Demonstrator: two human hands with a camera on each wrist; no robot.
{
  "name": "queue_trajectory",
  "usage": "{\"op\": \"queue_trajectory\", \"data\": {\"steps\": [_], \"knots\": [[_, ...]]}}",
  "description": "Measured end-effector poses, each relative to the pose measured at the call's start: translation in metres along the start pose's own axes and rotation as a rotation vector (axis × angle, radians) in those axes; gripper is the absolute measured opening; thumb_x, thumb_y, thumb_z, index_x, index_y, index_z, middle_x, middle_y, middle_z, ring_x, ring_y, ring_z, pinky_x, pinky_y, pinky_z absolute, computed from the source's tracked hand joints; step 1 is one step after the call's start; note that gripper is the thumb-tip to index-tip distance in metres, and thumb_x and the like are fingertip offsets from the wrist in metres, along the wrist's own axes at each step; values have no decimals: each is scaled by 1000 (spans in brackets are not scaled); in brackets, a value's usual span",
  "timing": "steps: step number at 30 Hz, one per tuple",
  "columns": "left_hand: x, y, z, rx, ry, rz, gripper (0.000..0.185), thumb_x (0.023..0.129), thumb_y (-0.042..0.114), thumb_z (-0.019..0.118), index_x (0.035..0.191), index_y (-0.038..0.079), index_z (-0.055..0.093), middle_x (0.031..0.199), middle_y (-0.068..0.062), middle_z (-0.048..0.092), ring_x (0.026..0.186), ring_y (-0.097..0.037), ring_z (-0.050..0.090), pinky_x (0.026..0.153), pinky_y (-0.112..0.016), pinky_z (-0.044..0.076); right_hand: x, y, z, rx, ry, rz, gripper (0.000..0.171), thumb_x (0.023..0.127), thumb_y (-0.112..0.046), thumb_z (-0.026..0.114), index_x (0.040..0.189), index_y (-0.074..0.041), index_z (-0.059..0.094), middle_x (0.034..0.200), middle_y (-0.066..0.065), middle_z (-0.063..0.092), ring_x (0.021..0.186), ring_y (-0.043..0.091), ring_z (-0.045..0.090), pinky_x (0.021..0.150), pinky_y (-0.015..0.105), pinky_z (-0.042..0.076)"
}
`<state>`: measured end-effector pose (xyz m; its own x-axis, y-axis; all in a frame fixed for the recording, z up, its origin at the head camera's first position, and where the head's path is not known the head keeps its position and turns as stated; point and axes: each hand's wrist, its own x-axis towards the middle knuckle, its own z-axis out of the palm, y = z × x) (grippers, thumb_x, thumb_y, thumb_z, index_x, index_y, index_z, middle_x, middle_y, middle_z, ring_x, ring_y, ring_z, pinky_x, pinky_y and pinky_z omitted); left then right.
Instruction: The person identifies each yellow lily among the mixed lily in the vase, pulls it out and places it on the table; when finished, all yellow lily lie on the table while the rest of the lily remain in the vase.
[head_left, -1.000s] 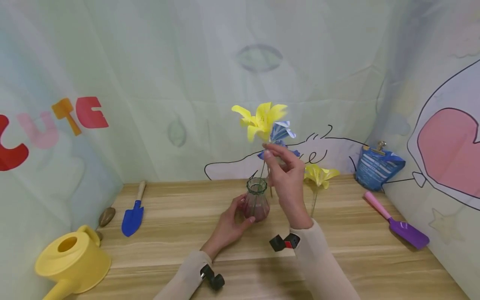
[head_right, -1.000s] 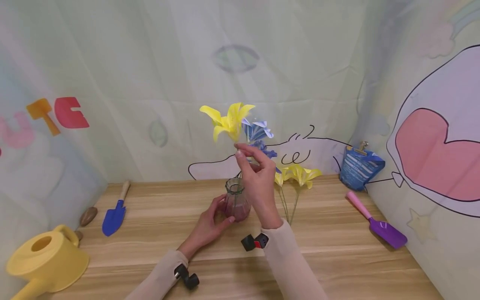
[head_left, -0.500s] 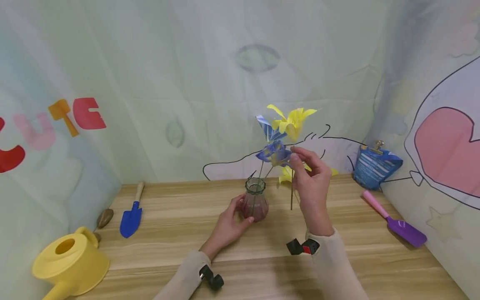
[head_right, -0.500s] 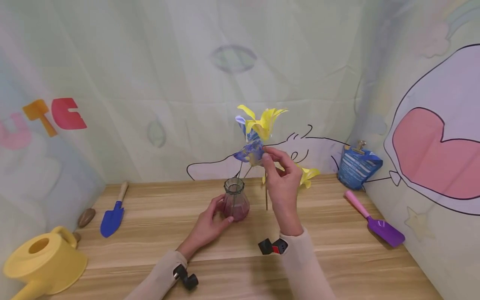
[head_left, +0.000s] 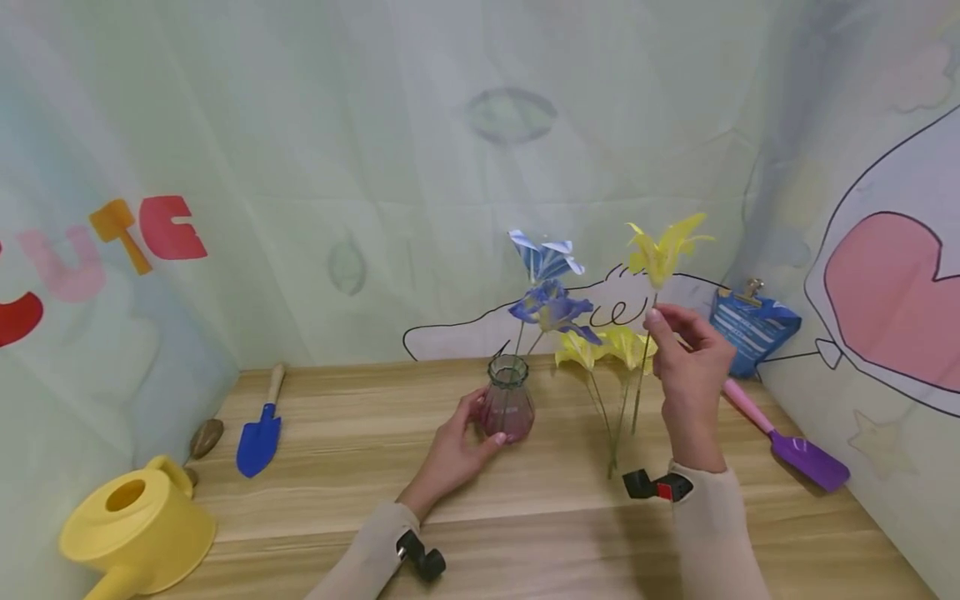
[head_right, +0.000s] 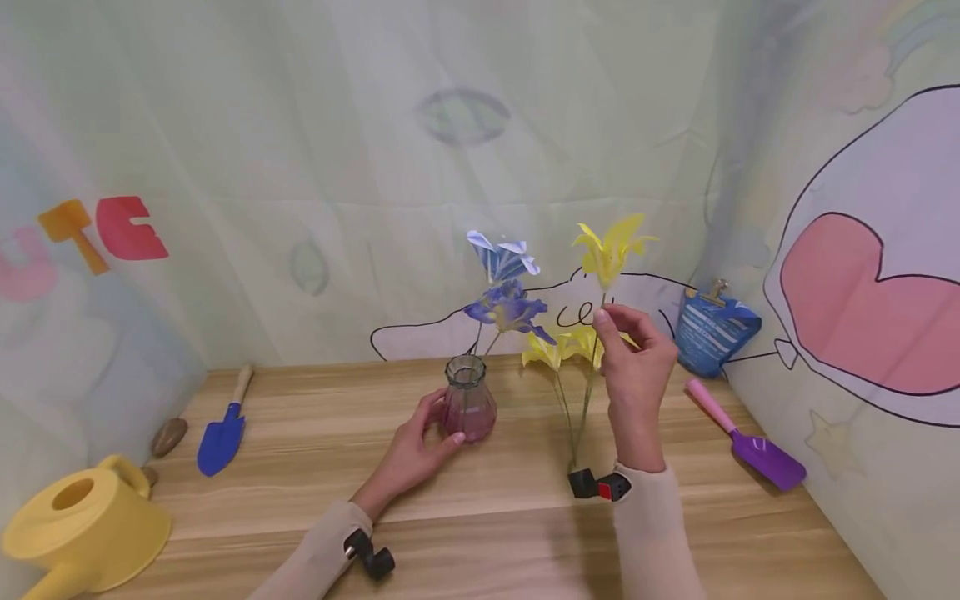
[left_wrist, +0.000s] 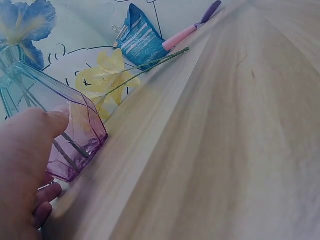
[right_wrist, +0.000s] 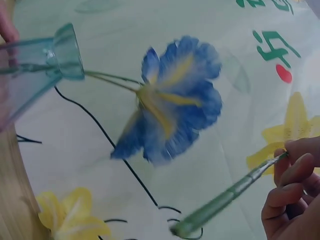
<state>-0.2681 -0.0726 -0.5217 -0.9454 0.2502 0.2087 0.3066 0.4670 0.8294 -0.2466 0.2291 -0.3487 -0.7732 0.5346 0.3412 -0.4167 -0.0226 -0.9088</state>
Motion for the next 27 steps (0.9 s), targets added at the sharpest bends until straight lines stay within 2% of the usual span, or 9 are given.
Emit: {"op": "queue_trajectory", "data": {"steps": [5, 10, 18, 21, 27], "knots": [[1, 2, -1, 8, -3, -4, 80, 97, 43, 79, 164, 31, 37, 156, -16, 61, 147, -37, 57, 126, -62, 44, 13, -1, -16, -54, 36, 61, 18, 91, -20, 88, 104, -10, 79, 84, -7, 78, 49, 7, 51, 42, 16, 42], [1, 1, -1, 3, -1, -10, 80, 96, 43, 79, 164, 30, 37, 155, -16, 62, 146, -36, 58, 126, -60, 44, 20, 0, -26, -137, 18, 141, 16, 92, -20, 87, 105, -15, 78, 83, -9, 77, 50, 9, 50, 44, 16, 43], [0, -1, 0, -12, 4, -8, 80, 97, 43, 79, 164, 31, 37, 155, -16, 62, 147, -36, 57, 127, -59, 43, 31, 10, -37, -379, -61, 176, 10, 98, -20, 80, 104, -16, 73, 81, -17, 71, 63, 8, 56, 50, 18, 51], [0, -1, 1, -16, 5, -9, 80, 97, 44, 78, 164, 31, 37, 155, -16, 62, 147, -36, 57, 127, -60, 43, 36, 17, -43, -460, -57, 179, 10, 100, -21, 78, 105, -16, 71, 78, -20, 67, 62, 7, 56, 52, 19, 53], [1, -1, 1, -18, 3, -8, 80, 96, 42, 80, 163, 31, 38, 155, -16, 62, 147, -36, 57, 127, -58, 44, 44, 30, -52, -532, -50, 233, 17, 101, -18, 76, 112, -7, 70, 73, -22, 64, 57, 5, 57, 52, 20, 54]]}}
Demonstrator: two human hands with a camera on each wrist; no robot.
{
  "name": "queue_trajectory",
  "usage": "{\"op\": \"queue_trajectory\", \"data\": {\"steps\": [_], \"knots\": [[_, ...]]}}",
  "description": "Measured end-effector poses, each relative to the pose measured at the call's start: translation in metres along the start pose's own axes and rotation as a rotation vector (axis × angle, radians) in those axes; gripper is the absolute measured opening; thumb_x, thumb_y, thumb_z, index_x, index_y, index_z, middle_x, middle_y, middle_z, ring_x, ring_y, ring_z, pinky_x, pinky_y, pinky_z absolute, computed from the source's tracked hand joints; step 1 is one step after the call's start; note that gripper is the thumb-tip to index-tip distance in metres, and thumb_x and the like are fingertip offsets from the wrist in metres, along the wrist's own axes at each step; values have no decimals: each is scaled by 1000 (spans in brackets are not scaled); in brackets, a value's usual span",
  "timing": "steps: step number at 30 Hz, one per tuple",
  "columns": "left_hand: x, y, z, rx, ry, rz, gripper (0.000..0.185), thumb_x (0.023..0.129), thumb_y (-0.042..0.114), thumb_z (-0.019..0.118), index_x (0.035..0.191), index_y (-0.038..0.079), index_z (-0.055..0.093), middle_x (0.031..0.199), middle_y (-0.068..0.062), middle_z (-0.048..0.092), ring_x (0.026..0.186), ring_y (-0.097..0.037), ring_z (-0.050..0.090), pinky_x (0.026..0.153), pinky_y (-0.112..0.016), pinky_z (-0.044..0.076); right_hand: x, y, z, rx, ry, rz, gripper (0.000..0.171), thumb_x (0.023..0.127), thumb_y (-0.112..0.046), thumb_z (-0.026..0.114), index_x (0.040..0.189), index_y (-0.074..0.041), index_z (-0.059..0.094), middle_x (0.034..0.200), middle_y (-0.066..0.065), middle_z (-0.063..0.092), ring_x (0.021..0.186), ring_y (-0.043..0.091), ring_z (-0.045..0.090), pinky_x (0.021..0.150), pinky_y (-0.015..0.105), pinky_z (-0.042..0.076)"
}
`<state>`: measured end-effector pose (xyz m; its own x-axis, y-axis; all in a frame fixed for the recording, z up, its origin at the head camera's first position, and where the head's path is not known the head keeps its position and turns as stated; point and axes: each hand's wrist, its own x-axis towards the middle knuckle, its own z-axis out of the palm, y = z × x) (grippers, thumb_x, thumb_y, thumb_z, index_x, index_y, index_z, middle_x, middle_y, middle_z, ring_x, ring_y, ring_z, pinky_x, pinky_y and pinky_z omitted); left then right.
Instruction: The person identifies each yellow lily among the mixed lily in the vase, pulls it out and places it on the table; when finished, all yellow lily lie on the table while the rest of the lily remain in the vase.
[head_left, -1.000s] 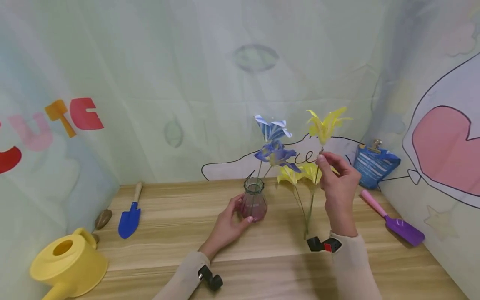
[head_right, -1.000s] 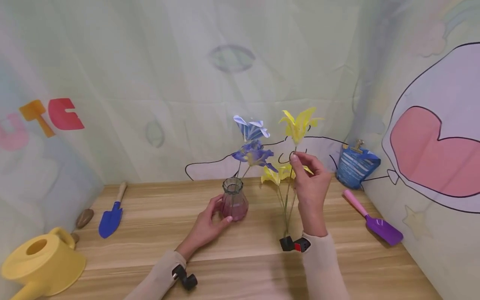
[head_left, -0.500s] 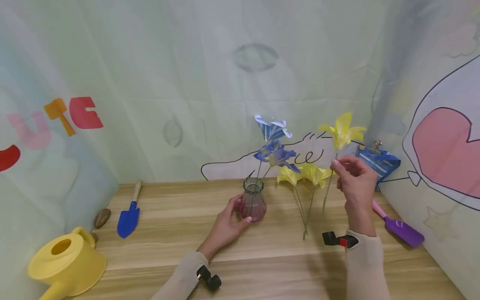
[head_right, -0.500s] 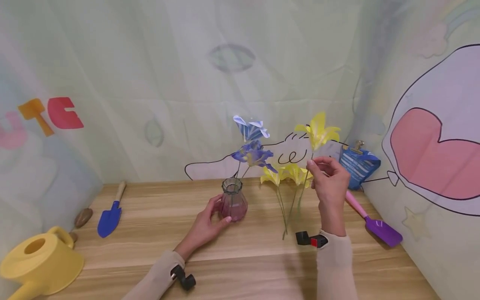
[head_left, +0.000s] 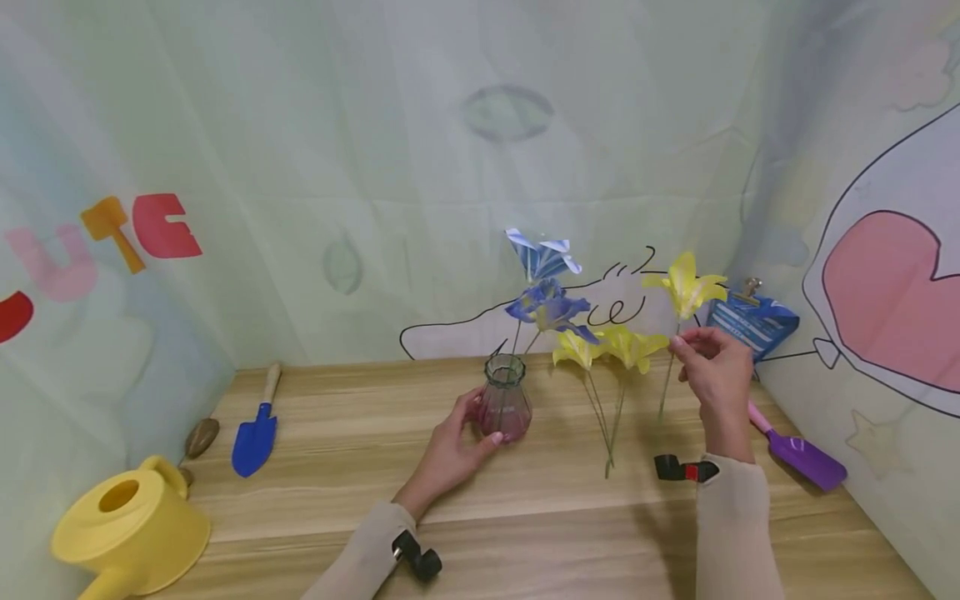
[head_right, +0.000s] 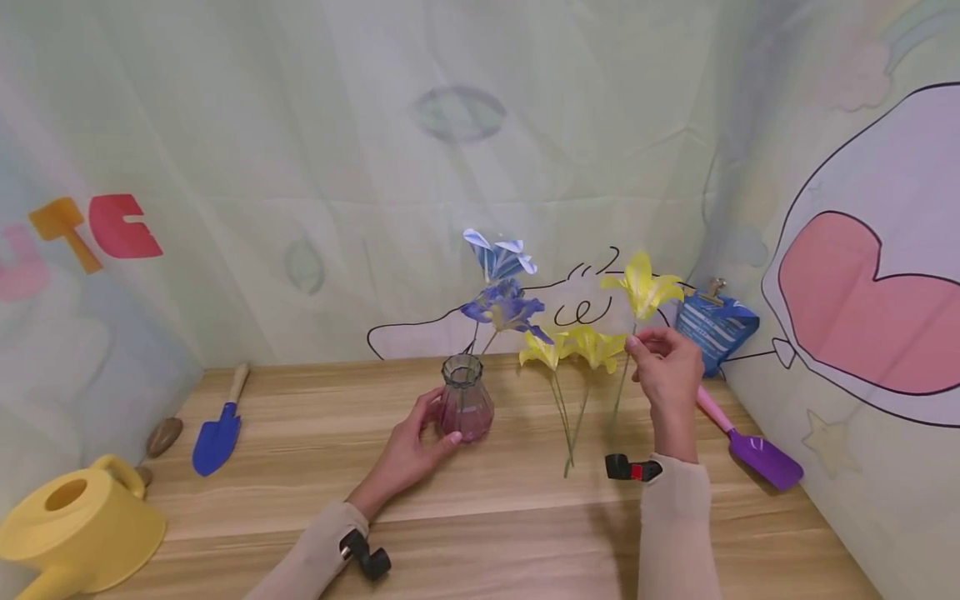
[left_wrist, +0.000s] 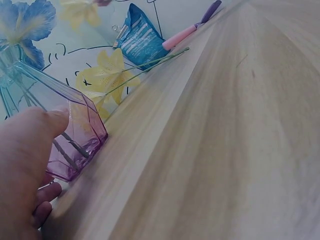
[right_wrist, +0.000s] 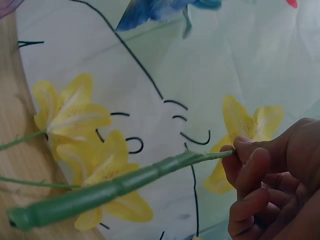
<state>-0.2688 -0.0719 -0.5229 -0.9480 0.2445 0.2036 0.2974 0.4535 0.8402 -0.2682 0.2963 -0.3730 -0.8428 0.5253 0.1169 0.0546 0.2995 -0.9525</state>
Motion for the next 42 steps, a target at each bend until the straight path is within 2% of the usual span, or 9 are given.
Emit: {"op": "queue_trajectory", "data": {"steps": [5, 17, 22, 28, 32, 42], "knots": [[0, -1, 0, 3, -3, -1, 81, 96, 44, 80, 164, 30, 37, 156, -16, 61, 148, -35, 57, 127, -57, 44, 9, 14, 0, -52, -30, 65, 22, 102, -22, 75, 118, -8, 70, 75, -21, 64, 59, 6, 60, 54, 21, 54], [2, -2, 0, 20, 2, 21, 80, 97, 44, 79, 164, 33, 38, 153, -15, 63, 144, -34, 60, 124, -57, 47, 24, 47, 0, -26, -37, 105, 22, 100, -15, 75, 117, -2, 68, 62, -24, 62, 51, -1, 61, 46, 19, 47], [2, -3, 0, 21, 0, 17, 80, 97, 45, 79, 164, 34, 37, 153, -15, 63, 144, -34, 60, 124, -58, 47, 29, 62, 3, -50, -25, 85, 24, 98, -10, 76, 116, 4, 68, 56, -26, 59, 47, -2, 59, 45, 19, 47], [2, -3, 0, 17, 4, 21, 80, 96, 43, 79, 164, 33, 38, 152, -16, 64, 144, -34, 60, 124, -56, 47, 32, 75, 5, -85, -13, 87, 26, 98, -8, 75, 118, 8, 69, 58, -24, 59, 46, -3, 59, 45, 20, 49], [2, -2, 0, 16, 3, 15, 80, 97, 42, 79, 164, 33, 37, 152, -16, 64, 144, -35, 60, 124, -57, 47, 34, 82, 7, -96, -36, 102, 24, 97, -7, 73, 116, 8, 69, 59, -22, 59, 46, -3, 60, 45, 21, 50], [1, -1, 0, 12, -3, 15, 80, 97, 40, 79, 164, 31, 37, 153, -17, 63, 144, -35, 60, 123, -56, 48, 37, 99, 18, -166, -121, 62, 25, 95, -5, 75, 112, 13, 69, 60, -16, 63, 47, -3, 59, 46, 19, 50]]}}
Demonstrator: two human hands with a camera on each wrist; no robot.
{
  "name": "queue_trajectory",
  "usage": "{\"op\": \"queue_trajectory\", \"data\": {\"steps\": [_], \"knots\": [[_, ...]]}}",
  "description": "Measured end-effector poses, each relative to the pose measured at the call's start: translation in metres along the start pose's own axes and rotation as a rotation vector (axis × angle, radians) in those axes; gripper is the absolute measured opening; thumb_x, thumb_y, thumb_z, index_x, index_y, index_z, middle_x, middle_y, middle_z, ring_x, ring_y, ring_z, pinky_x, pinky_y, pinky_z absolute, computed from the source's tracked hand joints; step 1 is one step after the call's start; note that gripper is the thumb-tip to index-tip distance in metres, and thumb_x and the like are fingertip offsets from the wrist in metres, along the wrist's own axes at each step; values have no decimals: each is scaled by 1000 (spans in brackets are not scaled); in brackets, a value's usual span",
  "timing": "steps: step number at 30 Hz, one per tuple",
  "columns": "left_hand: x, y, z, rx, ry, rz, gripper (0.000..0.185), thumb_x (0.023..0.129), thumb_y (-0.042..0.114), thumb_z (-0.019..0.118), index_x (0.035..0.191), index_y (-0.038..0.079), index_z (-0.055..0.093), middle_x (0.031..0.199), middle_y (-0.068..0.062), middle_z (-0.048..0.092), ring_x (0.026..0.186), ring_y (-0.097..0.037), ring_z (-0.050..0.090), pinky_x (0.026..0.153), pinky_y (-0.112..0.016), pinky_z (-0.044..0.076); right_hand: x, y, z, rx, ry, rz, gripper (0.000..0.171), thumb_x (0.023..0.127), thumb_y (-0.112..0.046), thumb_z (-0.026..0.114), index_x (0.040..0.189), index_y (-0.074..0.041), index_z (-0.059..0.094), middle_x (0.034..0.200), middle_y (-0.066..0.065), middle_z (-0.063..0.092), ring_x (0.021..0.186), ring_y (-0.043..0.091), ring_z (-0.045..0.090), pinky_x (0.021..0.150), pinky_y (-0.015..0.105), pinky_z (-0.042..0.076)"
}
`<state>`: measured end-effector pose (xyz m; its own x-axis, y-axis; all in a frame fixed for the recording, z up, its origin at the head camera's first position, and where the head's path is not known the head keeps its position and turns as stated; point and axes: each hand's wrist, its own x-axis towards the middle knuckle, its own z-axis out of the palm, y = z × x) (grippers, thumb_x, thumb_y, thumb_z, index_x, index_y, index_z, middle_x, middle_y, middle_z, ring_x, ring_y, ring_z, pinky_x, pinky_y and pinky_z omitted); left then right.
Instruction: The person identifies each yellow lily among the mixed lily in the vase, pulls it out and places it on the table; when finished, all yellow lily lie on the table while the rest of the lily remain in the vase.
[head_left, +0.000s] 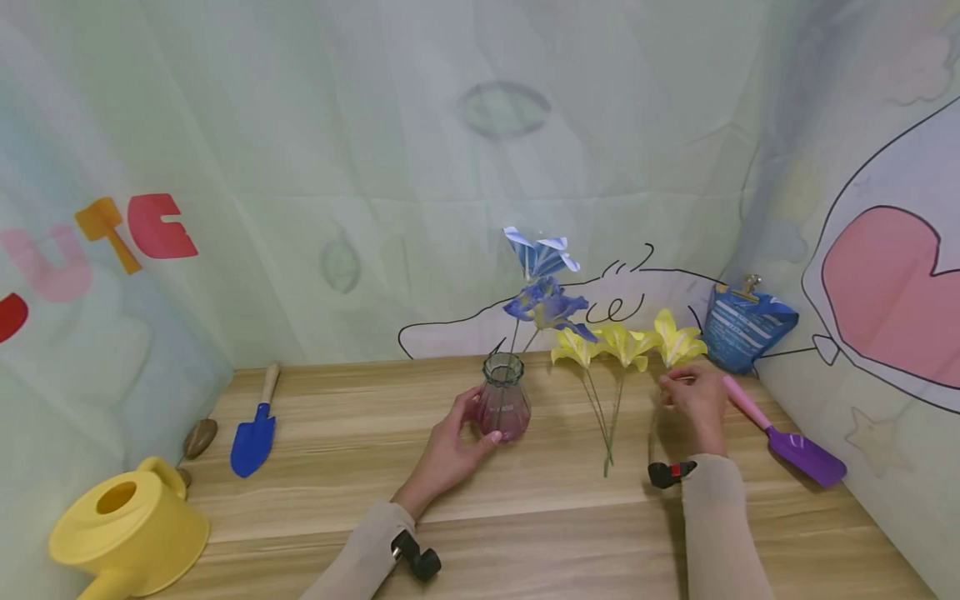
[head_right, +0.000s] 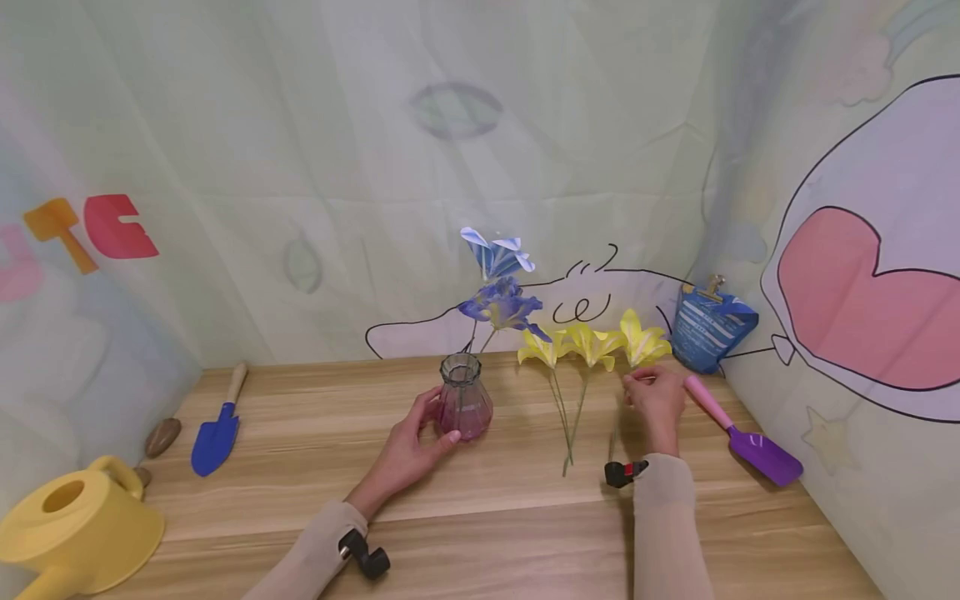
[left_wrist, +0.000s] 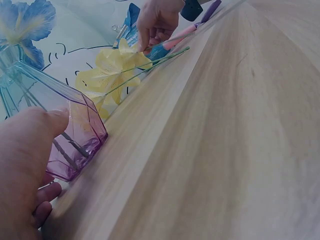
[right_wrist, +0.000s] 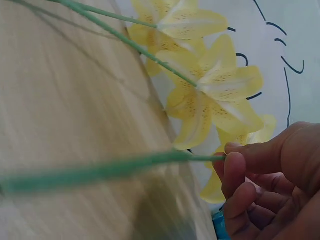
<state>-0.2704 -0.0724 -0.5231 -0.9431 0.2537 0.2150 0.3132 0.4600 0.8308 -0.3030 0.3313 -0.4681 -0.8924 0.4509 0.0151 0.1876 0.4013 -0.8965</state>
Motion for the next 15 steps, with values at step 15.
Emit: {"op": "queue_trajectory", "data": {"steps": [15], "knots": [[0, 0, -1, 2, -5, 1, 81, 97, 45, 78, 165, 33, 36, 155, -15, 62, 145, -34, 59, 124, -56, 48, -2, -1, 12, -78, -137, -18, 30, 95, -12, 77, 114, 10, 71, 66, -8, 69, 56, 4, 64, 54, 21, 51]]}}
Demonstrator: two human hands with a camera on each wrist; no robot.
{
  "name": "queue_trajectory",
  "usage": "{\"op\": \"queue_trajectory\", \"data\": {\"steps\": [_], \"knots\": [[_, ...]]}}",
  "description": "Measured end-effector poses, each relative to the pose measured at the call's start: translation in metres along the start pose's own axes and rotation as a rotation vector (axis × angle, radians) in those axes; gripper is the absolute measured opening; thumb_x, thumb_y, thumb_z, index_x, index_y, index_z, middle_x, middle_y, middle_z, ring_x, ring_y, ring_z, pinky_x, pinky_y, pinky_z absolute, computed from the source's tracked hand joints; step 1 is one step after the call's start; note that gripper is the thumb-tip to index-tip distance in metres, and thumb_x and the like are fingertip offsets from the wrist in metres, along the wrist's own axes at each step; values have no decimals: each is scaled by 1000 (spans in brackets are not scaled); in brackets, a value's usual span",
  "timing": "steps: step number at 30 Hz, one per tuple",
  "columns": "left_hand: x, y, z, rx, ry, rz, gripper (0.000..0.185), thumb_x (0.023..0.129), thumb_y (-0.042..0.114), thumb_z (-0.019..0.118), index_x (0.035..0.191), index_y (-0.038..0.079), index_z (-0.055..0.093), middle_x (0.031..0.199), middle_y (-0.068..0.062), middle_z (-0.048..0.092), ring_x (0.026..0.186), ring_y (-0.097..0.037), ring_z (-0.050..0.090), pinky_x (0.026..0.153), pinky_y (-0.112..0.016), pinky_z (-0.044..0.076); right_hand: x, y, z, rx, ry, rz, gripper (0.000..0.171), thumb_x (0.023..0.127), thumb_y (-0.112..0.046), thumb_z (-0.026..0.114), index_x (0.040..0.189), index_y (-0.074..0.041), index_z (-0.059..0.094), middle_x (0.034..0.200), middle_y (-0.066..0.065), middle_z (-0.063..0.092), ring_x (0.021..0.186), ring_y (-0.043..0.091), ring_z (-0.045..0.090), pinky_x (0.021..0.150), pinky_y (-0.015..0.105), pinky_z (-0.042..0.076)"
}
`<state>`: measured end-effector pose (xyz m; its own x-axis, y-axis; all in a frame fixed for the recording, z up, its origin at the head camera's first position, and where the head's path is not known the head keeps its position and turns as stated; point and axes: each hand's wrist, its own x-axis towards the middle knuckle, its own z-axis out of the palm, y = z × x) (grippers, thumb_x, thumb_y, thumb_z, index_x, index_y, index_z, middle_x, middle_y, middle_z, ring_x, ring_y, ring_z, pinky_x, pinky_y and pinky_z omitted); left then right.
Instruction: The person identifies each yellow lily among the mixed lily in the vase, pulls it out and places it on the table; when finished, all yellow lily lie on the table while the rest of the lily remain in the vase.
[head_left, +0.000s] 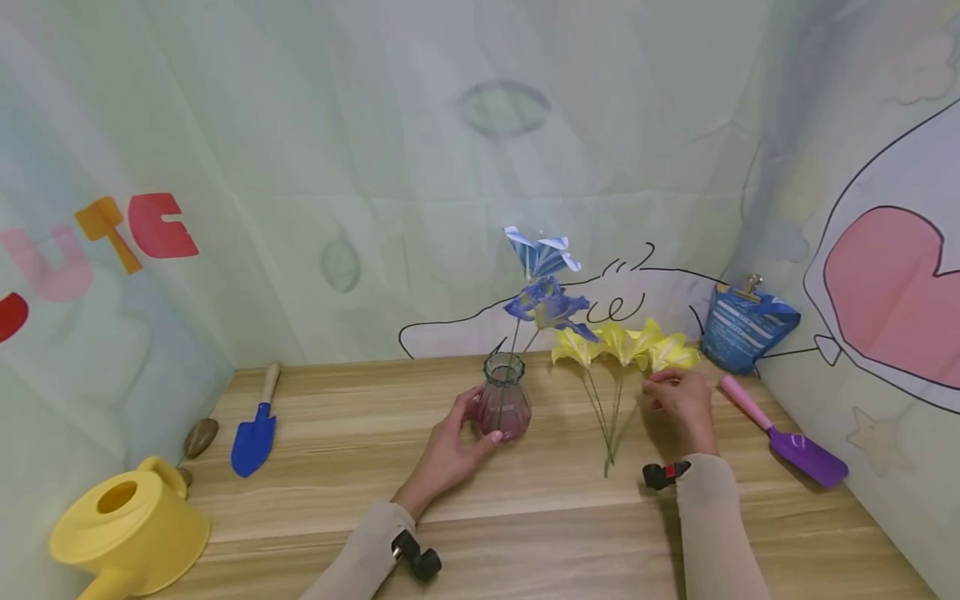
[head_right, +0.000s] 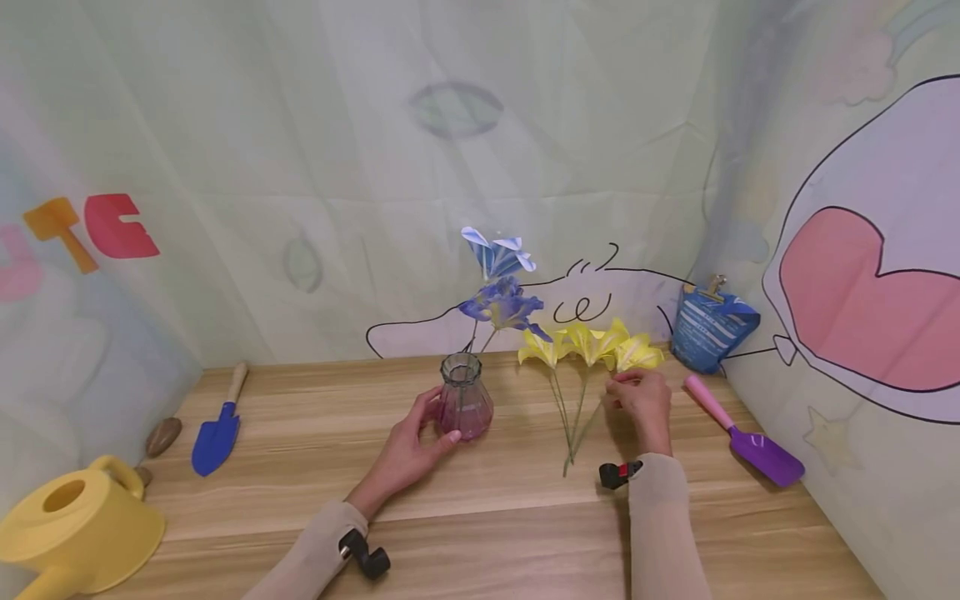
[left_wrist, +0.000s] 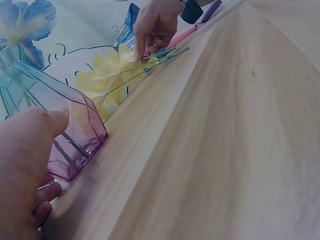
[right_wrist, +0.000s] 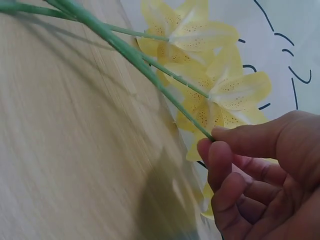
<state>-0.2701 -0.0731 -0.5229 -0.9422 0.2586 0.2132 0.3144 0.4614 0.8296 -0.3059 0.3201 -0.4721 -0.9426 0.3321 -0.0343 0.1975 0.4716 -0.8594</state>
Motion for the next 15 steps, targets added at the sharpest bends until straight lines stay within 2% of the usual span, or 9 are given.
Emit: {"op": "queue_trajectory", "data": {"steps": [5, 12, 15], "knots": [[-1, 0, -1, 12, 5, 4, 80, 97, 45, 77, 165, 31, 36, 154, -16, 62, 145, -36, 60, 122, -58, 48, -2, -3, 0, -15, -67, 12, 30, 96, -13, 76, 115, 9, 69, 72, -3, 74, 58, 5, 65, 55, 23, 53], [-1, 1, 1, 7, 6, -12, 81, 97, 46, 78, 165, 32, 36, 155, -15, 62, 146, -35, 58, 124, -58, 47, -2, -3, -4, -35, -85, 3, 34, 99, -17, 75, 121, 7, 68, 87, 6, 79, 61, 5, 67, 58, 24, 54], [-1, 1, 2, 3, 5, -18, 80, 97, 45, 78, 164, 33, 35, 156, -15, 61, 146, -35, 58, 124, -59, 46, -4, -3, -6, -49, -117, -7, 38, 101, -21, 72, 126, 7, 65, 91, 10, 79, 64, 7, 69, 60, 25, 55]]}}
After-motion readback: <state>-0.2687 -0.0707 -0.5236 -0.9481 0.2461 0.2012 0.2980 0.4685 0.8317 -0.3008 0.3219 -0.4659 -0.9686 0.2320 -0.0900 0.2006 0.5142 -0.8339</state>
